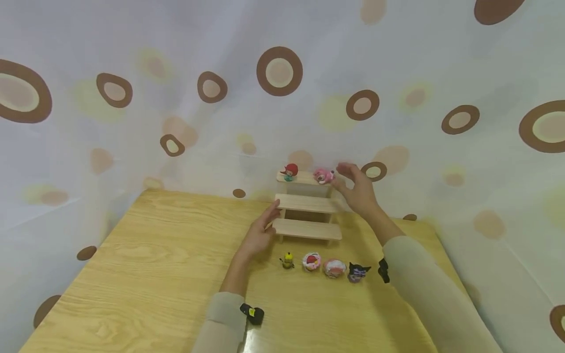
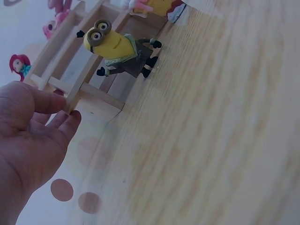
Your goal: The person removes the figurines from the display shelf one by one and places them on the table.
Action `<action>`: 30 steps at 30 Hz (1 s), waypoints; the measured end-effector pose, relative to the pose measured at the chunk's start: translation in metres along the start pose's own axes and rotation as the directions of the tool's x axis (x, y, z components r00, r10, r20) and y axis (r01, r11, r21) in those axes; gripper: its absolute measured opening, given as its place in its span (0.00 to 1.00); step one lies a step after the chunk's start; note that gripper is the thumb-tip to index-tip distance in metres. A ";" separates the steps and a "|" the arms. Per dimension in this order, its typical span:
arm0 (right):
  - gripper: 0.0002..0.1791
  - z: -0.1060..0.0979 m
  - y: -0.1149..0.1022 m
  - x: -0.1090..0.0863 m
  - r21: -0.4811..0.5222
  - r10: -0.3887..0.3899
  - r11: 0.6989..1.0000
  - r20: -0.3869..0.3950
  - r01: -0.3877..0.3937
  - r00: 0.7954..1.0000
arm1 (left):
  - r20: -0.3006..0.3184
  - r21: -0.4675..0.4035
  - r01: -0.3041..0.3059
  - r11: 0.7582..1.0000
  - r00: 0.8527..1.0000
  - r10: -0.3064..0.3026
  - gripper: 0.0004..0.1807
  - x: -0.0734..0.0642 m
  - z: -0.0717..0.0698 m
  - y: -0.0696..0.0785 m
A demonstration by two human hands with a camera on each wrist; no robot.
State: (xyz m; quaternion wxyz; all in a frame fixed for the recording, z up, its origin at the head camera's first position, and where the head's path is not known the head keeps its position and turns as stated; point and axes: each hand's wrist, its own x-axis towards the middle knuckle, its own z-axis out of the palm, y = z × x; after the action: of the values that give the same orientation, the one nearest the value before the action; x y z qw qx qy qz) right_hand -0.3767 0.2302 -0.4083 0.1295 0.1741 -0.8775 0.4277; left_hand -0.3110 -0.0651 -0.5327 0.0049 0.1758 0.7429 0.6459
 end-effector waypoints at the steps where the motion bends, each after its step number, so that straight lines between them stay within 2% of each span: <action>1: 0.31 0.000 -0.001 0.000 0.006 0.000 1.000 0.009 0.000 1.000 | 0.002 -0.005 0.003 1.000 1.000 -0.003 0.47 -0.001 0.001 0.000; 10: 0.27 0.006 0.000 0.007 -0.037 -0.025 0.999 0.070 0.027 0.997 | -0.002 -0.002 0.008 1.000 1.000 -0.008 0.47 -0.004 0.002 0.001; 19: 0.22 0.010 0.001 0.009 -0.068 -0.003 0.998 -0.003 0.003 1.000 | -0.009 0.008 0.004 1.000 1.000 -0.004 0.47 -0.003 0.001 0.002; 24: 0.21 0.011 -0.001 0.007 -0.073 0.013 0.997 -0.023 -0.015 1.000 | -0.011 0.023 -0.010 1.000 1.000 0.010 0.46 -0.003 0.001 0.002; 30: 0.20 0.008 0.000 0.002 -0.070 0.014 0.997 -0.041 -0.017 0.999 | -0.007 0.025 0.002 1.000 1.000 -0.001 0.46 -0.003 0.000 0.003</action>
State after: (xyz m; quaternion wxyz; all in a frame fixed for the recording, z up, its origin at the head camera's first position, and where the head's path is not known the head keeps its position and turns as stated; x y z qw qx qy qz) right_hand -0.3791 0.2234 -0.4124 0.1500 0.1539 -0.8905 0.4011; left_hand -0.3077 -0.0659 -0.5309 0.0007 0.1731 0.7510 0.6372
